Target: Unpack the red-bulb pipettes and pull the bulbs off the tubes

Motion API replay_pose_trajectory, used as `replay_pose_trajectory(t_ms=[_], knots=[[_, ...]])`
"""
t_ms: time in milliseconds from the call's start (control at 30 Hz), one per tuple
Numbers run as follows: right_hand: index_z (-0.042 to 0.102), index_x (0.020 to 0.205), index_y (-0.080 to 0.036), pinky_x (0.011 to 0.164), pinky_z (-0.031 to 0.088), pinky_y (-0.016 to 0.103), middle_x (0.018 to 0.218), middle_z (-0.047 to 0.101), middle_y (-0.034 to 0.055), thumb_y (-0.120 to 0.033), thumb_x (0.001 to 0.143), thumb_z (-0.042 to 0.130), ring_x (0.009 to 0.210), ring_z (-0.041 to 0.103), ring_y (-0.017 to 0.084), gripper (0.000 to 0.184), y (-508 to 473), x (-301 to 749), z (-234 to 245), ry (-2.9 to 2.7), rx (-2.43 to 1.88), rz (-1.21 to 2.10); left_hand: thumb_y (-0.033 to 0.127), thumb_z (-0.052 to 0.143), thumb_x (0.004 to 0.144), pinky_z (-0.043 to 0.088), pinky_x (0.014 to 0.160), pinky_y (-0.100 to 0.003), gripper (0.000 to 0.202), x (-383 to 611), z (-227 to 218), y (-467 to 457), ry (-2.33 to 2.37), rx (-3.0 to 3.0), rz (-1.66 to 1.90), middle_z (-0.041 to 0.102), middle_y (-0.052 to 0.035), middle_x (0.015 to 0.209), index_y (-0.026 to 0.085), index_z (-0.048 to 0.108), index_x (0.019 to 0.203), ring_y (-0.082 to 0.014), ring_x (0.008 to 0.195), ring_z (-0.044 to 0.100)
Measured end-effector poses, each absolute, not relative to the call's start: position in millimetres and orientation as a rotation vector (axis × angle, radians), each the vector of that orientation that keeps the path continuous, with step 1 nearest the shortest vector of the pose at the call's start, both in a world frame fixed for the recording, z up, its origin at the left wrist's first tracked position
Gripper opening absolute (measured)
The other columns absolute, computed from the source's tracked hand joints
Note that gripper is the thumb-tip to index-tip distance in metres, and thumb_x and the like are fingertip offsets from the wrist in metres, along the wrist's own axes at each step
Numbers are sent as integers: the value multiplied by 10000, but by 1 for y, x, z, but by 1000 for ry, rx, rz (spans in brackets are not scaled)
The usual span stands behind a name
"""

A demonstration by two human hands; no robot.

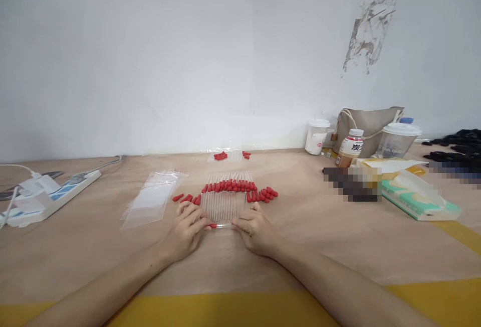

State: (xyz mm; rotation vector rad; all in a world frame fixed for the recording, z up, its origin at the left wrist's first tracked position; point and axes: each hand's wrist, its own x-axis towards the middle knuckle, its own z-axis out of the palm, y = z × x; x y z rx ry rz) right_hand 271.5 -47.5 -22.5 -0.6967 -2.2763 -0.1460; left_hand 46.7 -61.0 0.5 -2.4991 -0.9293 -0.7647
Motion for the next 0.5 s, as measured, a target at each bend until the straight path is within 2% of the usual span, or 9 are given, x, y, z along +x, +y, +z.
replay_pose_trajectory(t_ms=[133,267,367,500], knots=[[610,722,-176,672,272,293,602,564,17,-199,857,381,594,471,112,267,-42,286,-21,-2213,-772,-62,142,407,819,345,788,-393,197,27,1,-56,-1030,-2459,-844,575,-39,755,196,593,785,-179,764,473],[642,808,-207,689,299,300,635,614,16,-271,847,420,598,517,124,235,-32,296,-20,-2038,-1006,1,214,401,849,421,714,-305,196,5,8,-41,-1260,-2353,-1137,548,-40,808,200,594,881,-162,782,514],[651,850,-211,725,304,307,644,638,23,-286,830,441,581,534,125,224,-25,290,-20,-1920,-1097,-60,250,400,842,447,665,-268,215,-6,15,-29,-1434,-2274,-1248,535,-34,834,198,589,932,-143,728,542],[660,795,-199,742,273,296,668,648,34,-241,819,444,629,548,125,221,-18,276,-22,-1877,-1129,-228,240,438,778,456,644,-276,230,-23,20,-16,-1757,-2079,-1256,566,-45,896,180,536,977,-156,704,568]])
